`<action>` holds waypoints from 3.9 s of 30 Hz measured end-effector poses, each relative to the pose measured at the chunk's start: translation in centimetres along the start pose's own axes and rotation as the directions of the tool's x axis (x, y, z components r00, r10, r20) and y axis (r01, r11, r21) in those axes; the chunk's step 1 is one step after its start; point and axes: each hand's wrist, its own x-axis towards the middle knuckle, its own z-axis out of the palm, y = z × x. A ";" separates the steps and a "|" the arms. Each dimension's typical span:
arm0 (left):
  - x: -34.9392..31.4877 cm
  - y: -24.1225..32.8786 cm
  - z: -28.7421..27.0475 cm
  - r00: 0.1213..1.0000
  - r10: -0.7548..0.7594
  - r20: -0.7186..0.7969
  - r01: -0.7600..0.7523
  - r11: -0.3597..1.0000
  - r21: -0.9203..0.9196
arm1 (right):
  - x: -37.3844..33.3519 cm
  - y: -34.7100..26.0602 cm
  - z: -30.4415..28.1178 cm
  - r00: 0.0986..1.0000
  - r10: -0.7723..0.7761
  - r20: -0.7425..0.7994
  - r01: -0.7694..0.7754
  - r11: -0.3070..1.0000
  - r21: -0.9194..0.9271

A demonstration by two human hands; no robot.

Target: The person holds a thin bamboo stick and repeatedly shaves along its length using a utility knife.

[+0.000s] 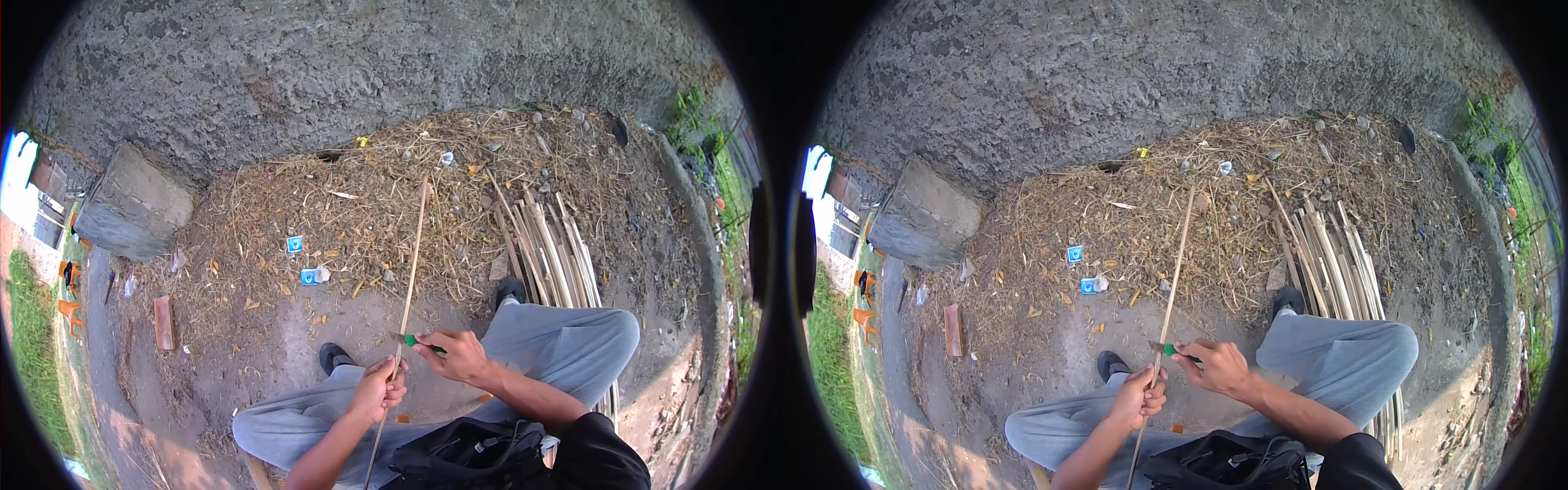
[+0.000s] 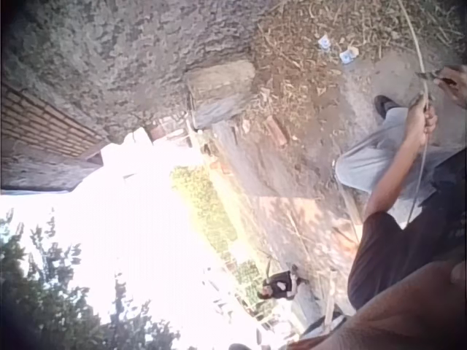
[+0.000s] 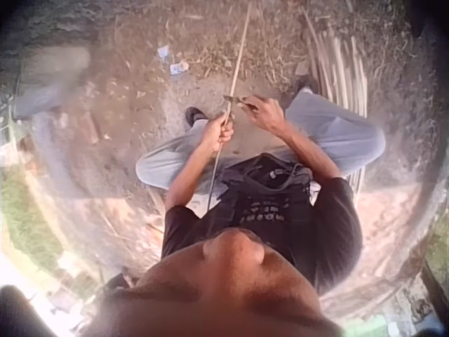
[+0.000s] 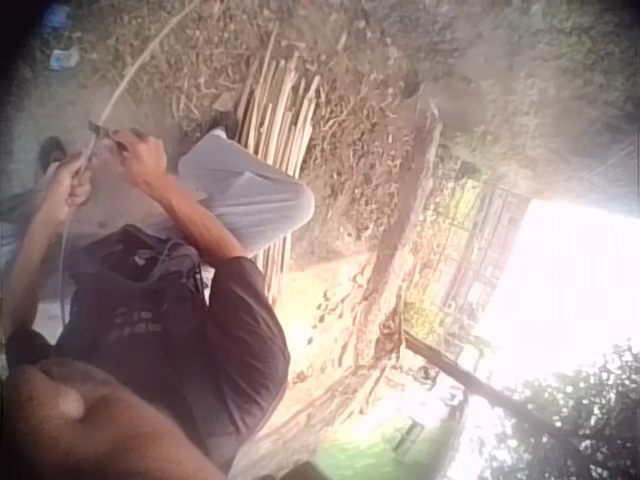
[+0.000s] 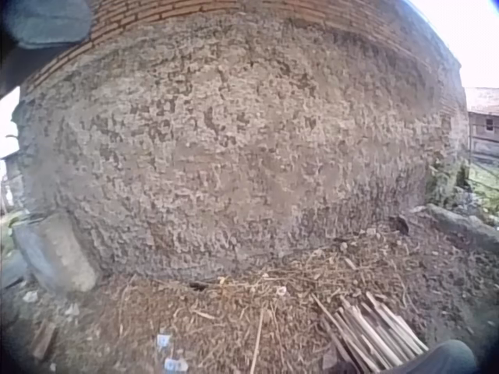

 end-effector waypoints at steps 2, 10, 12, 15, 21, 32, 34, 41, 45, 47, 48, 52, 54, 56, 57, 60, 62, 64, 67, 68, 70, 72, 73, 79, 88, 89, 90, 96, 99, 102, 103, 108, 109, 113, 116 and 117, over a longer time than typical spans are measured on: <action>-0.2 0.1 -0.1 1.000 0.003 -0.004 -0.003 1.000 0.011 | 0.0 -0.1 -0.3 0.999 -0.040 -0.032 0.039 0.998 -0.040; -1.1 -0.9 1.7 0.991 0.068 -0.118 -0.060 0.995 0.074 | 1.1 -0.5 -0.8 0.998 -0.010 -0.067 -0.005 0.976 -0.219; -1.3 -1.1 2.0 0.984 0.108 -0.141 -0.095 0.991 0.098 | 1.5 -0.3 -0.4 0.995 -0.035 -0.089 0.017 0.980 -0.198; -1.6 -0.3 2.0 0.973 0.149 -0.178 -0.117 0.977 0.180 | 1.9 -0.2 -0.1 0.992 -0.072 -0.106 0.052 0.981 -0.185; -0.9 -0.1 2.0 0.963 0.138 -0.233 -0.094 0.977 0.189 | 2.5 0.7 0.6 0.992 -0.068 -0.107 0.043 0.975 -0.219; -2.4 -0.5 2.6 0.982 0.063 -0.178 -0.041 0.991 0.126 | 2.8 1.1 -0.2 0.984 -0.033 -0.176 0.000 0.983 -0.184; -2.3 -0.4 2.3 0.981 0.048 -0.188 -0.022 0.990 0.136 | 2.9 1.1 -0.6 0.993 0.045 -0.107 -0.063 0.982 -0.175; -2.2 -1.0 2.8 0.973 0.090 -0.212 -0.055 0.985 0.165 | 3.4 1.8 -0.3 0.994 0.039 -0.098 -0.062 0.969 -0.240; -2.6 -0.7 3.2 0.981 0.044 -0.191 -0.005 0.980 0.201 | 4.6 2.9 -0.8 0.973 0.061 -0.220 -0.107 0.973 -0.203; -3.0 -0.7 3.4 0.981 0.056 -0.184 -0.020 0.981 0.191 | 4.3 3.0 -1.0 0.970 0.041 -0.240 -0.095 0.972 -0.216; -3.2 -0.8 3.4 0.982 0.059 -0.179 -0.023 0.980 0.198 | 4.1 3.0 -0.8 0.974 0.040 -0.222 -0.091 0.970 -0.227; -3.3 -1.0 3.4 0.978 0.040 -0.203 -0.003 0.984 0.178 | 4.4 3.3 -0.6 0.982 0.041 -0.185 -0.080 0.974 -0.212; -3.5 -1.4 3.5 0.977 0.050 -0.207 -0.012 0.983 0.184 | 5.2 3.9 -1.4 0.959 0.184 -0.215 -0.232 0.946 -0.227; -4.3 -2.0 4.2 0.985 -0.064 -0.160 0.093 0.979 0.180 | 5.5 4.8 -2.4 0.915 0.321 -0.245 -0.377 0.895 -0.236; -4.4 -2.0 4.1 0.986 -0.063 -0.157 0.091 0.979 0.182 | 5.6 5.4 -3.2 0.925 0.304 -0.226 -0.356 0.901 -0.247; -4.7 -1.5 3.9 0.986 -0.058 -0.156 0.095 0.965 0.244 | 6.4 6.2 -3.1 0.944 0.198 -0.263 -0.270 0.923 -0.275; -5.0 -1.0 4.2 0.986 -0.050 -0.156 0.084 0.972 0.219 | 6.8 6.5 -2.7 0.950 0.124 -0.286 -0.207 0.937 -0.282; -5.7 -1.1 4.2 0.981 -0.084 -0.172 0.121 0.969 0.214 | 7.3 7.2 -3.3 0.953 0.126 -0.275 -0.203 0.941 -0.271; -7.7 -2.1 4.6 0.975 -0.107 -0.195 0.155 0.956 0.250 | 8.7 10.2 -7.5 0.825 0.444 -0.349 -0.546 0.787 -0.288; -8.4 -2.2 4.5 0.974 -0.089 -0.208 0.148 0.946 0.289 | 8.7 10.3 -8.5 0.840 0.443 -0.314 -0.531 0.790 -0.305; -9.5 -2.5 4.5 0.977 -0.075 -0.198 0.135 0.941 0.309 | 8.3 9.5 -8.2 0.864 0.373 -0.340 -0.461 0.857 -0.231; -8.8 -1.5 4.7 0.980 -0.066 -0.187 0.119 0.951 0.287 | 9.8 9.5 -7.9 0.873 0.352 -0.337 -0.455 0.836 -0.307; -9.4 -0.9 4.9 0.982 -0.057 -0.178 0.115 0.933 0.340 | 9.9 9.3 -7.8 0.879 0.313 -0.361 -0.435 0.836 -0.335; -10.9 0.4 7.5 0.984 -0.028 -0.177 0.095 0.919 0.382 | 13.0 12.0 -9.4 0.812 0.435 -0.389 -0.562 0.762 -0.321; -13.5 4.0 1.6 0.950 0.185 -0.251 -0.034 0.861 0.507 | 9.6 20.7 -16.7 0.722 0.425 -0.546 -0.527 0.849 -0.036; -13.0 4.0 0.9 0.946 0.193 -0.262 -0.036 0.862 0.505 | 10.0 19.1 -15.8 0.706 0.545 -0.452 -0.589 0.806 0.051; -12.5 3.8 0.2 0.929 0.259 -0.263 -0.071 0.825 0.561 | 10.0 17.3 -15.3 0.672 0.654 -0.349 -0.659 0.742 0.123; -9.2 2.4 -2.7 0.686 0.724 -0.069 -0.146 0.229 0.962 | 9.2 6.4 -14.1 0.773 0.626 -0.103 -0.548 0.741 0.388; -9.5 3.4 -0.5 0.614 0.790 0.002 -0.095 0.071 0.993 | 7.7 2.2 -13.7 0.830 0.558 0.009 -0.490 0.721 0.490; -9.9 4.7 0.7 0.584 0.810 0.053 -0.053 -0.027 0.998 | 6.3 -0.9 -13.5 0.876 0.478 0.056 -0.424 0.711 0.561; -10.1 5.3 0.7 0.587 0.807 0.062 -0.029 -0.056 0.998 | 6.0 -1.4 -13.5 0.888 0.457 0.049 -0.395 0.702 0.593; -9.9 8.5 0.8 0.600 0.777 0.192 -0.082 -0.178 0.981 | 5.4 -0.8 -12.9 0.868 0.496 -0.006 -0.367 0.651 0.664; -9.9 9.3 1.0 0.612 0.753 0.240 -0.091 -0.234 0.968 | 5.5 -0.2 -12.8 0.856 0.498 -0.141 -0.308 0.709 0.634; -9.8 11.7 2.4 0.683 0.707 0.184 -0.068 -0.189 0.980 | 6.0 0.1 -13.0 0.786 0.375 -0.491 -0.196 0.905 0.377; -9.3 12.7 3.1 0.728 0.665 0.168 -0.079 -0.162 0.984 | 6.0 0.2 -13.4 0.753 0.394 -0.527 -0.231 0.909 0.348; -9.3 12.8 3.8 0.715 0.673 0.191 -0.091 -0.182 0.979 | 6.0 0.0 -13.5 0.751 0.254 -0.609 -0.187 0.967 0.173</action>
